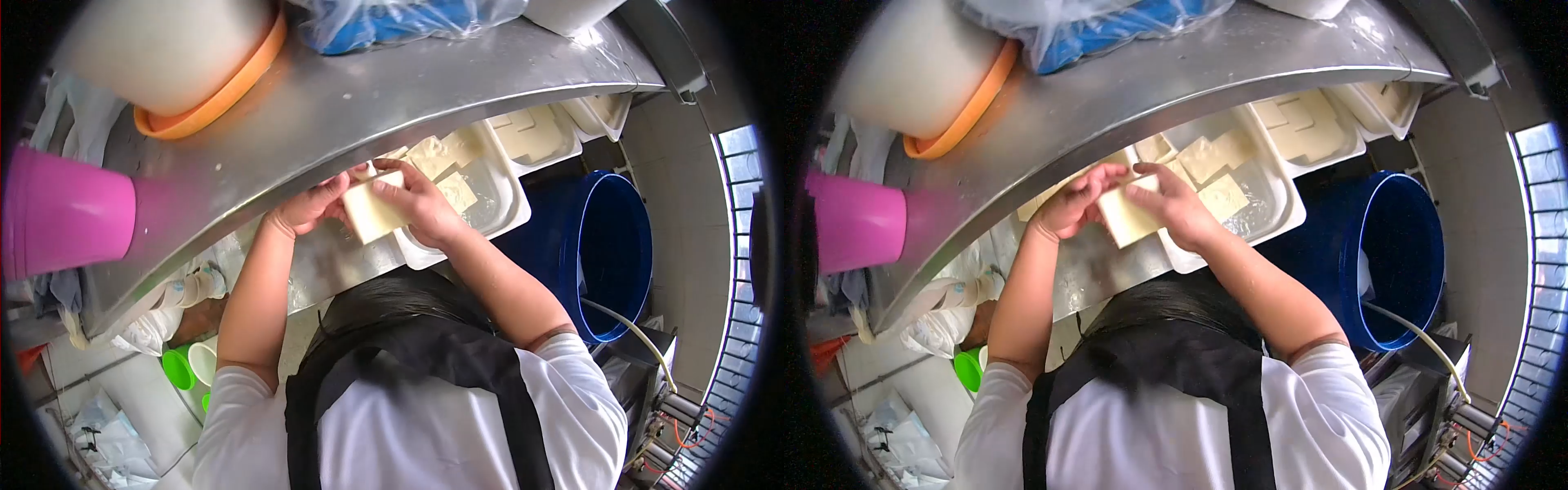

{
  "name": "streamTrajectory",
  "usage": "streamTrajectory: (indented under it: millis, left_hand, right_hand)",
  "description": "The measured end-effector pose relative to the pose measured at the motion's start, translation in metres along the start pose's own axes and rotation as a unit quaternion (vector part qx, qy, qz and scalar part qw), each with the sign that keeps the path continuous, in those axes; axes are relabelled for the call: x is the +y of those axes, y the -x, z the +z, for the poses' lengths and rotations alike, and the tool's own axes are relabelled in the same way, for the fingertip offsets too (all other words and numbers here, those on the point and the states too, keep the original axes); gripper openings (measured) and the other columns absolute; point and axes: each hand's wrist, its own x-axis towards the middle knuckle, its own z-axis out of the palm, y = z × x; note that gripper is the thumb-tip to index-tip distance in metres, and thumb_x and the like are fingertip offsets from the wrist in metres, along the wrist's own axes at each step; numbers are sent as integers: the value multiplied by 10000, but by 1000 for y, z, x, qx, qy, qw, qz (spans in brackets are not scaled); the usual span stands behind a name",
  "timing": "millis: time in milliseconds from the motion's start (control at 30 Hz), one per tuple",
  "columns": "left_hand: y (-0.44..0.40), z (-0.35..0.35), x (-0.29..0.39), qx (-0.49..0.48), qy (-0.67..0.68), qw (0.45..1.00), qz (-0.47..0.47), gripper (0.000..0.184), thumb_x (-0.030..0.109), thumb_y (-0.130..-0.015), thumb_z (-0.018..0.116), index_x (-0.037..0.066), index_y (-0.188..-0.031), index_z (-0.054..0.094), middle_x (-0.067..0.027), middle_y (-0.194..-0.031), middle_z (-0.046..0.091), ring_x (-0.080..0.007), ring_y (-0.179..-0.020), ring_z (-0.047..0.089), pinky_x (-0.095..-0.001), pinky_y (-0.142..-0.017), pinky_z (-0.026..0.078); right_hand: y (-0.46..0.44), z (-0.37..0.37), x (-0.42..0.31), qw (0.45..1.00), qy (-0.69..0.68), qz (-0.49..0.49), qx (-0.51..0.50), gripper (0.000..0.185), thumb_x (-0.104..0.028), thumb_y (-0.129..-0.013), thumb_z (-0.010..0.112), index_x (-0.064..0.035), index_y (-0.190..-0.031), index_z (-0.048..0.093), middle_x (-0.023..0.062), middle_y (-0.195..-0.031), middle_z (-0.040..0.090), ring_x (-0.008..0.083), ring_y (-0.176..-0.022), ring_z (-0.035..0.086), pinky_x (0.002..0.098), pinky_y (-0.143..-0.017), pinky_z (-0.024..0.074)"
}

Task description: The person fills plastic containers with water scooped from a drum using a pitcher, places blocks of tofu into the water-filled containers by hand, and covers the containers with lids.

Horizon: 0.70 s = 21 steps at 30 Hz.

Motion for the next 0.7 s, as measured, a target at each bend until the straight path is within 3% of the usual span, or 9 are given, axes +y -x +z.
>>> streamTrajectory:
  millis: [67, 133, 200, 300, 400, 700]
  left_hand:
    - [-12, -28, -4, -30, 39, 999, -1, 635, 526, -1054, 565, 30, -1448, 520, -99, -1344, 620, -187, -1142, 661, -350, -888, 605]
    - [-16, -103, -46, 14, 111, 993, 47, 676, 545, -1010, 623, 22, -1431, 543, -132, -1354, 626, -267, -1207, 641, -423, -995, 565]
    - [1, -146, -51, 230, -131, 963, 46, 680, 546, -1005, 630, 20, -1428, 543, -136, -1359, 623, -275, -1215, 635, -428, -1007, 555]
    - [36, -187, -52, 393, -513, 762, -24, 687, 546, -996, 640, 17, -1424, 544, -141, -1365, 620, -286, -1226, 627, -435, -1024, 542]
    - [58, -210, -61, 402, -611, 675, -100, 694, 547, -987, 651, 15, -1420, 545, -147, -1372, 616, -297, -1238, 619, -442, -1042, 528]
    - [59, -192, -61, 311, -662, 665, -152, 715, 548, -961, 683, 6, -1408, 547, -163, -1391, 605, -331, -1273, 596, -464, -1094, 487]
  right_hand:
    - [-17, -16, -6, 989, -123, 29, 73, 530, -232, -984, 723, 27, -1395, 510, 163, -1171, 656, 244, -1022, 685, 367, -877, 566]
    - [-28, -32, -26, 982, -112, 28, 151, 459, -194, -991, 698, 4, -1374, 540, 133, -1181, 671, 229, -1020, 687, 357, -883, 564]
    - [-69, -86, -7, 983, -97, -61, 144, 370, -172, -991, 685, -18, -1316, 599, 115, -1225, 681, 218, -1031, 688, 361, -900, 559]
    - [-130, -153, 5, 978, -2, -152, 144, 349, -212, -985, 684, -32, -1280, 635, 142, -1264, 694, 268, -1059, 699, 388, -925, 552]
    - [-170, -185, 4, 955, 155, -211, 141, 355, -223, -982, 684, -33, -1278, 638, 146, -1258, 699, 279, -1066, 700, 392, -929, 550]
    - [-193, -196, 46, 855, 407, -289, 140, 373, -255, -975, 685, -37, -1274, 647, 160, -1240, 716, 314, -1087, 702, 403, -941, 544]
